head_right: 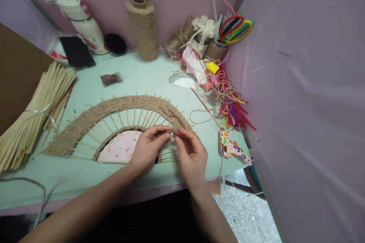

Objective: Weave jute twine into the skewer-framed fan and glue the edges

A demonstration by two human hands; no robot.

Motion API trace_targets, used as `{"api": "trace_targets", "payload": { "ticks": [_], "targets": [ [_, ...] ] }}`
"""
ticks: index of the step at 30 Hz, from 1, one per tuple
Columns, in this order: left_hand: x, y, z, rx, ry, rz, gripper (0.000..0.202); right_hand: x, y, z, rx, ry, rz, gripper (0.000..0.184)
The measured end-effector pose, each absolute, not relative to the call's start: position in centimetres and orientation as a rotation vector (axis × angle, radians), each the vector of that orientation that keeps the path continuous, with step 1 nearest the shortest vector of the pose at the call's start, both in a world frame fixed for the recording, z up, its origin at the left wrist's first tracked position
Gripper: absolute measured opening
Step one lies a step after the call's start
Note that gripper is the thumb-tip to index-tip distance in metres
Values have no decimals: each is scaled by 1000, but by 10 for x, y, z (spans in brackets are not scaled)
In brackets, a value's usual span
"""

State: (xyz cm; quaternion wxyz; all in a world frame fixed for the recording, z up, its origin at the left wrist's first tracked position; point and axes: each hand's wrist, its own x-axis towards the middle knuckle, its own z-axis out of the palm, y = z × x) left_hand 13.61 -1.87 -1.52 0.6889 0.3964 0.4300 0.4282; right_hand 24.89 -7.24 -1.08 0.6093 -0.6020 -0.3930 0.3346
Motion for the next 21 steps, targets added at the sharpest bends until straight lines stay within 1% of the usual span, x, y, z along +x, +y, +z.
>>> {"api": "trace_targets", "payload": {
  "ticks": [4,8,11,17,19,21],
  "targets": [
    [138,-20,-18,849,920,1004,17,244,-76,-12,-1385,-962,774,22],
    [135,-21,-21,922,919,1014,36,247,-75,-13,-1450,-943,743,21],
    [133,-20,-22,956,960,959,42,251,-74,-14,-1473,-961,740,19],
    [134,-17,-17,717,900,918,26,256,-72,-16,-1477,-922,685,17],
    [134,-16,-14,620,870,927,26,258,-72,-17,-1470,-897,665,16],
    [135,-16,-13,554,828,946,32,261,-73,-17,-1474,-882,665,16]
  ]
}}
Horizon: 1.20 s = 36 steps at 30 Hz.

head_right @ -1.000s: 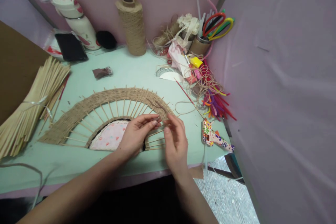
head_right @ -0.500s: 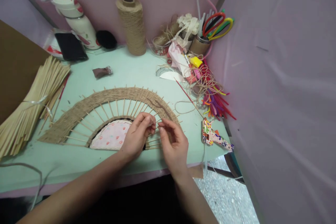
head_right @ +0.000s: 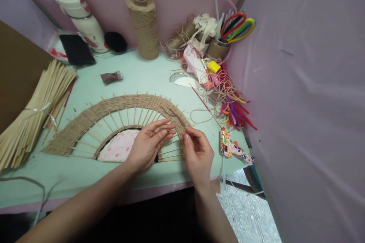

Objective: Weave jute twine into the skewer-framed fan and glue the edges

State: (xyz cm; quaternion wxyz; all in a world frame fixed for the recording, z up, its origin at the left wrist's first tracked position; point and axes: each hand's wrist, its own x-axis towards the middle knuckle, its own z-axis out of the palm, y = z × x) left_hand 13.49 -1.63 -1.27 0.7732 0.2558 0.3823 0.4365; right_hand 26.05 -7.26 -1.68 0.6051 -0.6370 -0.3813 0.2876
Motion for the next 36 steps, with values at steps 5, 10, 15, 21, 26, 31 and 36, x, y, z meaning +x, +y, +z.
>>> {"api": "trace_targets", "payload": {
  "ticks": [5,10,15,21,26,31,36],
  "targets": [
    [135,-17,-11,493,760,932,39,263,-72,-16,-1480,-884,664,18],
    [134,-16,-11,613,846,875,27,263,-70,-15,-1490,-905,644,18],
    [133,-15,-15,768,929,927,12,262,-68,-13,-1490,-909,645,17],
    [132,-16,-22,871,909,991,14,260,-66,-13,-1461,-906,649,17],
    [134,-17,-23,703,812,977,42,258,-62,-13,-1454,-899,623,17],
    [136,-17,-16,758,900,1039,57,255,-58,-10,-1414,-887,610,14],
    [135,-16,-11,787,910,1076,60,252,-55,-9,-1375,-873,608,14]
  ]
}}
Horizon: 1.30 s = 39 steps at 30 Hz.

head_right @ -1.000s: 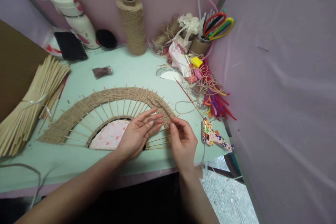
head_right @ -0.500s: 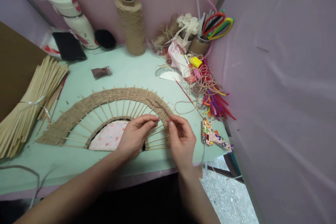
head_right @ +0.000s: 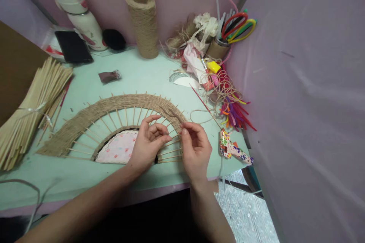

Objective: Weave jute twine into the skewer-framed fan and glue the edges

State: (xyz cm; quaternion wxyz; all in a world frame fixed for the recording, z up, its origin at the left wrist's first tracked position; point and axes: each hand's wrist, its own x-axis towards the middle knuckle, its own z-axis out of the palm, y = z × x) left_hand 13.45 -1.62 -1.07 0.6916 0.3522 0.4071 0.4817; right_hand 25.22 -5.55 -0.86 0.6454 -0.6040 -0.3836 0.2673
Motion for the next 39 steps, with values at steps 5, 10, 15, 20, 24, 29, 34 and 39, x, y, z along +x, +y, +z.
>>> {"api": "trace_targets", "payload": {
  "ticks": [5,10,15,20,24,29,34,39],
  "targets": [
    [136,-18,-16,767,847,1073,48,247,-47,-8,-1349,-814,553,13],
    [147,-39,-25,940,822,1085,39,237,-15,-9,-1221,-594,571,26],
    [146,-72,-25,1155,592,981,52,241,9,-9,-1168,-415,566,39],
    [140,-63,-17,1278,423,859,78,241,3,-9,-1227,-484,441,44],
    [138,-50,-9,1219,406,746,90,245,0,-12,-1304,-602,352,50],
    [131,-57,-2,1261,309,641,95,258,0,-13,-1314,-570,95,47],
    [132,-56,-1,1172,368,629,96,255,-7,-15,-1374,-775,28,56],
    [130,-60,0,1239,323,562,96,266,-6,-13,-1450,-607,-15,53]
  ]
}}
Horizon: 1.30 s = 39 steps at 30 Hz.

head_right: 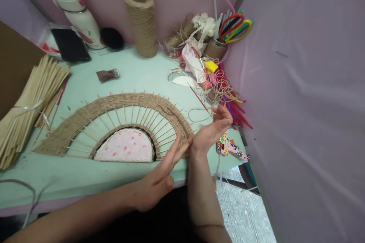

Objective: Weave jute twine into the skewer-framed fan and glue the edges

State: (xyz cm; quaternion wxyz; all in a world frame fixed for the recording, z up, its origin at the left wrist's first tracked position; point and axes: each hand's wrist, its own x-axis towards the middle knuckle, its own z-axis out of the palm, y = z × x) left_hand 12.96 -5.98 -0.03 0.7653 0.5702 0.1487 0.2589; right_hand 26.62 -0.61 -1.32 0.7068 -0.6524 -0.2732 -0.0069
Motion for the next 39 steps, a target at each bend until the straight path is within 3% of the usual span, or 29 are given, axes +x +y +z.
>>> {"api": "trace_targets", "payload": {
  "ticks": [21,23,29,34,39],
  "targets": [
    [145,-77,-16,1184,366,686,91,268,-10,2,-1419,-563,-156,44],
    [151,-77,-18,991,532,787,85,270,-10,0,-1433,-617,-183,41],
    [164,-50,-18,654,859,890,45,263,-16,1,-1443,-702,-174,36],
    [165,-44,-17,633,850,925,51,268,-14,8,-1468,-563,-58,34],
    [167,-68,-26,1030,715,920,52,268,-8,-1,-1503,-534,114,37]
  ]
}}
